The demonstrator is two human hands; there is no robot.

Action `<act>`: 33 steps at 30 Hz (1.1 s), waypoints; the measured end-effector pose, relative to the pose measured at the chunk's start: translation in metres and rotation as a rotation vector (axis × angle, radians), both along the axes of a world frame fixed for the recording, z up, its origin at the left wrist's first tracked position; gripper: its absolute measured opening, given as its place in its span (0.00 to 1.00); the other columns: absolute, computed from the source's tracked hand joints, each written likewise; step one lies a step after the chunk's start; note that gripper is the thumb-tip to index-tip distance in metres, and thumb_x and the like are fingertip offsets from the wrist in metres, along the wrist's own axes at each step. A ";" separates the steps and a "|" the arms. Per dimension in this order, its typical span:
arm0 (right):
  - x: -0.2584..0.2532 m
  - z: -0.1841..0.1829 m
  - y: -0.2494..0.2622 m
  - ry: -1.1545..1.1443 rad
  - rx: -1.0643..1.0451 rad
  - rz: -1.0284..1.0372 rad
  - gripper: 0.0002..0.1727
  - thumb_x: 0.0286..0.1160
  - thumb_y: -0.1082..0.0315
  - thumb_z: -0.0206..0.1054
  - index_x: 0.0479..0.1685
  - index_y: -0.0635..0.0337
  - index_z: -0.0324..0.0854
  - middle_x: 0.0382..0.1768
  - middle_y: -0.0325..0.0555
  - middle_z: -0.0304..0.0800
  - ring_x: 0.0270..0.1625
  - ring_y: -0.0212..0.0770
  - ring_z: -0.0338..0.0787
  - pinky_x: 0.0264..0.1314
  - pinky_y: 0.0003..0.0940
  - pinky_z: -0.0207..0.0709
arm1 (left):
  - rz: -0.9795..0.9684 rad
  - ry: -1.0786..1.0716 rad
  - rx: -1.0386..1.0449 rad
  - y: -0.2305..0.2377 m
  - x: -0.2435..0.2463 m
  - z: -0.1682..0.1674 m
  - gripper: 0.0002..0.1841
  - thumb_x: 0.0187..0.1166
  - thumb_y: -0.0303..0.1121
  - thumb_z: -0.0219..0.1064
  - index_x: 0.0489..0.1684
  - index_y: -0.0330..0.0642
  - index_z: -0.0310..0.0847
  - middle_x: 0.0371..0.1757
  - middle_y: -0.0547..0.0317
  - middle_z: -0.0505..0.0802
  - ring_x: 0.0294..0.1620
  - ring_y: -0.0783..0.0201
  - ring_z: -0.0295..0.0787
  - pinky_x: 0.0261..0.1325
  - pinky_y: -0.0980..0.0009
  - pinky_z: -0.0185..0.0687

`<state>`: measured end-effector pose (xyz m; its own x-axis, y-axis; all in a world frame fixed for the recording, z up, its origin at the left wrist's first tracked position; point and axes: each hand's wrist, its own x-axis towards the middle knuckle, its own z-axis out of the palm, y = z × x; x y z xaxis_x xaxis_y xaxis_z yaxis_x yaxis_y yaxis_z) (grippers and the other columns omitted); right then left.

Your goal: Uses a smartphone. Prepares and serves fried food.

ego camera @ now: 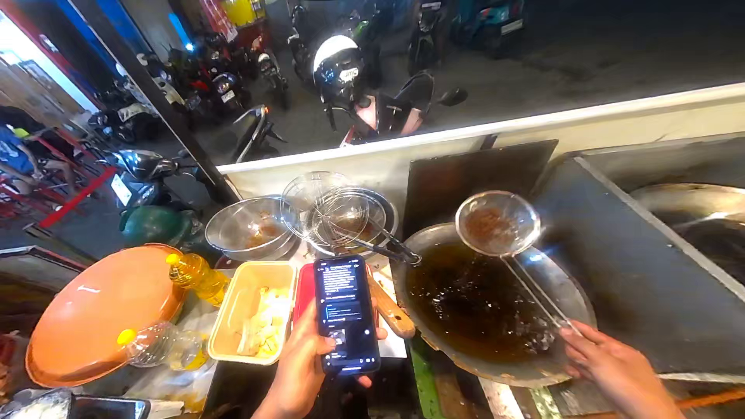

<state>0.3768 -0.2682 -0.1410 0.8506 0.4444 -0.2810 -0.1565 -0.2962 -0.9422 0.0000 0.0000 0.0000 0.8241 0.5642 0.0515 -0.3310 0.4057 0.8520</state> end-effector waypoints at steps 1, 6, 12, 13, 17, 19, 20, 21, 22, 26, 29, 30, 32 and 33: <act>0.000 0.000 -0.001 -0.056 0.027 -0.003 0.21 0.87 0.59 0.59 0.73 0.59 0.77 0.19 0.30 0.71 0.16 0.28 0.71 0.19 0.28 0.73 | -0.003 -0.003 -0.005 -0.001 0.001 -0.001 0.31 0.77 0.26 0.52 0.85 0.38 0.53 0.64 0.36 0.88 0.59 0.39 0.92 0.41 0.46 0.95; -0.008 -0.024 -0.003 -0.151 0.046 -0.036 0.26 0.83 0.57 0.66 0.76 0.60 0.77 0.23 0.36 0.79 0.17 0.29 0.73 0.19 0.29 0.73 | 0.040 0.031 -0.006 -0.005 0.007 -0.004 0.31 0.75 0.23 0.51 0.83 0.36 0.55 0.62 0.35 0.88 0.56 0.39 0.93 0.37 0.45 0.95; -0.011 -0.073 0.002 0.200 -0.193 -0.055 0.20 0.88 0.56 0.64 0.66 0.64 0.81 0.28 0.41 0.78 0.22 0.33 0.75 0.25 0.32 0.75 | 0.099 0.079 -0.037 -0.009 0.002 -0.015 0.32 0.74 0.23 0.54 0.83 0.35 0.53 0.65 0.32 0.87 0.58 0.35 0.92 0.34 0.44 0.95; -0.010 -0.072 0.006 0.243 -0.205 -0.082 0.19 0.87 0.55 0.64 0.59 0.64 0.83 0.25 0.39 0.75 0.19 0.32 0.74 0.24 0.31 0.76 | 0.111 0.091 -0.035 -0.010 0.000 -0.017 0.32 0.74 0.23 0.55 0.82 0.34 0.54 0.64 0.33 0.88 0.58 0.36 0.92 0.34 0.44 0.95; -0.008 -0.049 0.015 0.167 -0.133 -0.070 0.21 0.86 0.55 0.66 0.63 0.63 0.83 0.28 0.41 0.78 0.22 0.34 0.76 0.27 0.33 0.78 | 0.137 0.118 -0.045 -0.011 -0.003 -0.020 0.32 0.73 0.22 0.52 0.83 0.35 0.53 0.69 0.30 0.85 0.61 0.33 0.90 0.34 0.44 0.94; -0.006 -0.027 0.019 0.036 -0.073 -0.047 0.22 0.86 0.57 0.67 0.69 0.62 0.81 0.28 0.43 0.80 0.23 0.34 0.77 0.26 0.34 0.78 | 0.153 0.129 -0.063 -0.013 -0.002 -0.019 0.33 0.73 0.22 0.52 0.84 0.36 0.52 0.70 0.29 0.84 0.62 0.32 0.89 0.33 0.44 0.94; -0.005 -0.018 0.020 -0.026 -0.049 -0.046 0.22 0.85 0.57 0.68 0.70 0.61 0.81 0.28 0.43 0.80 0.22 0.35 0.77 0.26 0.34 0.78 | 0.161 0.138 -0.073 -0.014 -0.002 -0.019 0.34 0.73 0.22 0.52 0.85 0.36 0.52 0.70 0.28 0.83 0.62 0.31 0.89 0.33 0.43 0.94; -0.004 -0.013 0.020 -0.081 -0.021 -0.048 0.22 0.84 0.58 0.68 0.71 0.60 0.81 0.27 0.44 0.81 0.22 0.35 0.77 0.25 0.35 0.78 | 0.168 0.146 -0.077 -0.015 -0.001 -0.019 0.33 0.73 0.21 0.51 0.85 0.35 0.53 0.70 0.28 0.84 0.62 0.31 0.89 0.33 0.43 0.94; -0.002 -0.012 0.020 -0.122 0.010 -0.052 0.23 0.84 0.58 0.68 0.72 0.59 0.80 0.26 0.43 0.81 0.21 0.35 0.77 0.24 0.34 0.77 | 0.170 0.149 -0.073 -0.016 -0.001 -0.018 0.33 0.73 0.21 0.51 0.84 0.35 0.53 0.69 0.29 0.84 0.61 0.32 0.90 0.33 0.43 0.94; -0.001 -0.031 0.016 -0.165 0.006 -0.045 0.25 0.83 0.59 0.68 0.75 0.60 0.78 0.24 0.43 0.81 0.19 0.35 0.76 0.21 0.35 0.75 | 0.165 0.121 -0.059 -0.018 0.002 -0.016 0.31 0.73 0.22 0.53 0.82 0.34 0.55 0.63 0.30 0.88 0.57 0.34 0.92 0.33 0.44 0.94; 0.000 -0.059 0.007 -0.004 -0.129 -0.014 0.24 0.85 0.58 0.67 0.73 0.61 0.79 0.29 0.46 0.81 0.23 0.37 0.77 0.26 0.37 0.78 | 0.155 0.092 -0.061 -0.019 0.004 -0.014 0.32 0.74 0.22 0.52 0.83 0.35 0.52 0.64 0.31 0.87 0.58 0.35 0.92 0.35 0.44 0.94; 0.001 -0.065 0.006 0.084 -0.175 -0.019 0.22 0.86 0.58 0.67 0.70 0.62 0.80 0.30 0.45 0.80 0.24 0.36 0.77 0.27 0.36 0.78 | 0.149 0.077 -0.059 -0.019 0.004 -0.014 0.32 0.74 0.21 0.51 0.84 0.35 0.52 0.66 0.31 0.87 0.59 0.35 0.91 0.35 0.44 0.95; 0.001 -0.069 0.007 0.217 -0.257 -0.054 0.18 0.87 0.57 0.65 0.61 0.63 0.83 0.26 0.40 0.77 0.21 0.33 0.75 0.25 0.31 0.75 | 0.145 0.063 -0.054 -0.019 0.003 -0.013 0.31 0.76 0.22 0.50 0.84 0.36 0.52 0.65 0.33 0.87 0.58 0.37 0.92 0.37 0.45 0.95; 0.001 -0.067 0.010 0.261 -0.284 -0.071 0.17 0.87 0.57 0.64 0.57 0.63 0.83 0.23 0.38 0.75 0.18 0.32 0.73 0.22 0.30 0.74 | 0.139 0.047 -0.057 -0.018 0.002 -0.013 0.31 0.76 0.22 0.50 0.84 0.36 0.53 0.65 0.33 0.87 0.58 0.37 0.92 0.37 0.45 0.95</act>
